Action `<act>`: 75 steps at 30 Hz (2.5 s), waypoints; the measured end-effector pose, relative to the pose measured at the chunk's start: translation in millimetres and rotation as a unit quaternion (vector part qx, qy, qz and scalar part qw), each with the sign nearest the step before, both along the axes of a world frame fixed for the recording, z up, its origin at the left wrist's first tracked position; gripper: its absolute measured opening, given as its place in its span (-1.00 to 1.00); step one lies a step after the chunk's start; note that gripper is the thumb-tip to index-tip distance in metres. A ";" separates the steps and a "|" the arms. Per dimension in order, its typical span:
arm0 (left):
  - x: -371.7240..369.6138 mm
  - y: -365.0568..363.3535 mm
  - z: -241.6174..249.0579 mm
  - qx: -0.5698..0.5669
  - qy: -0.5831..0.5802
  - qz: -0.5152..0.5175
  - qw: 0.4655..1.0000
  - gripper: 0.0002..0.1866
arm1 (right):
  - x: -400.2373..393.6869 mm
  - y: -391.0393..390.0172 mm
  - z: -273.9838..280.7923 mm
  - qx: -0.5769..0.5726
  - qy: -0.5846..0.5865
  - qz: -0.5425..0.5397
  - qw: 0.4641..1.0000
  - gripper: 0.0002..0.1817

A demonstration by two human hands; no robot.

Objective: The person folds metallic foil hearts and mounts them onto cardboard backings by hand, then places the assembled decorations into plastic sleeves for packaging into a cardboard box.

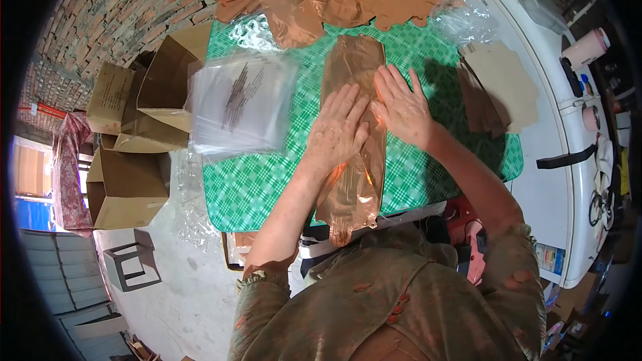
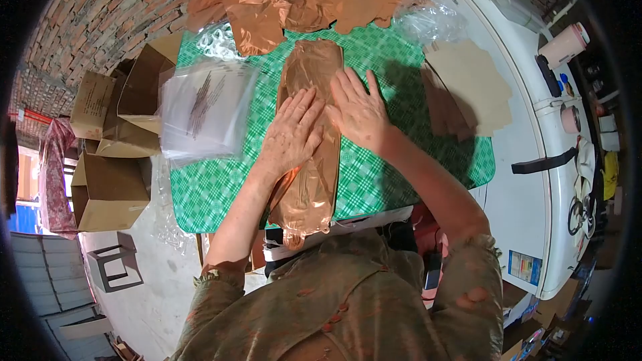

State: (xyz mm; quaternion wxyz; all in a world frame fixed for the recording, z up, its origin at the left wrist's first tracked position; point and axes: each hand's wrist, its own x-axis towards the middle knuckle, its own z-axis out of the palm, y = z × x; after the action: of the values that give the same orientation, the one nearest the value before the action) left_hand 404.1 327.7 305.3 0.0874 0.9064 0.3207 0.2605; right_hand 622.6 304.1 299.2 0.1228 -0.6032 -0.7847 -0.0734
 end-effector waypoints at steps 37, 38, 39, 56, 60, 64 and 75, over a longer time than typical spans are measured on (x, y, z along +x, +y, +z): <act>-1.5 5.8 -18.6 0.074 -0.007 0.003 0.997 -0.47 | -40.2 -182.6 30.8 -0.137 0.102 0.295 0.940 -0.27; -1.4 6.5 -19.4 0.077 -0.008 0.002 0.997 -0.47 | -42.8 -193.3 28.1 -0.130 0.120 0.323 0.930 -0.27; -1.2 7.6 -20.2 0.080 -0.009 0.001 0.997 -0.47 | -44.2 -204.8 24.7 -0.144 0.141 0.347 0.916 -0.29; -2.2 9.3 -23.0 0.095 -0.001 -0.002 0.996 -0.44 | -65.9 -229.1 -4.3 -0.342 0.510 0.007 0.789 -0.76; -2.1 8.0 -20.7 0.091 0.002 0.002 0.996 -0.45 | -36.3 -244.1 -7.9 -0.212 0.325 0.090 0.917 -0.87; -1.6 7.0 -21.3 0.095 0.000 0.007 0.995 -0.45 | 52.4 -271.1 -28.5 -0.253 -0.028 -0.027 0.967 -0.72; -2.2 6.7 -17.2 0.081 0.006 -0.004 0.997 -0.45 | 7.0 -250.1 39.6 -0.118 0.045 0.078 0.989 -0.70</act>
State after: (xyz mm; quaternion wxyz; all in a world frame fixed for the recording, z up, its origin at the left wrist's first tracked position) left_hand 401.8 334.4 288.1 0.0132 0.9133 0.2954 0.2799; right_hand 629.6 54.0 338.8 0.0911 -0.5527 -0.8264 0.0568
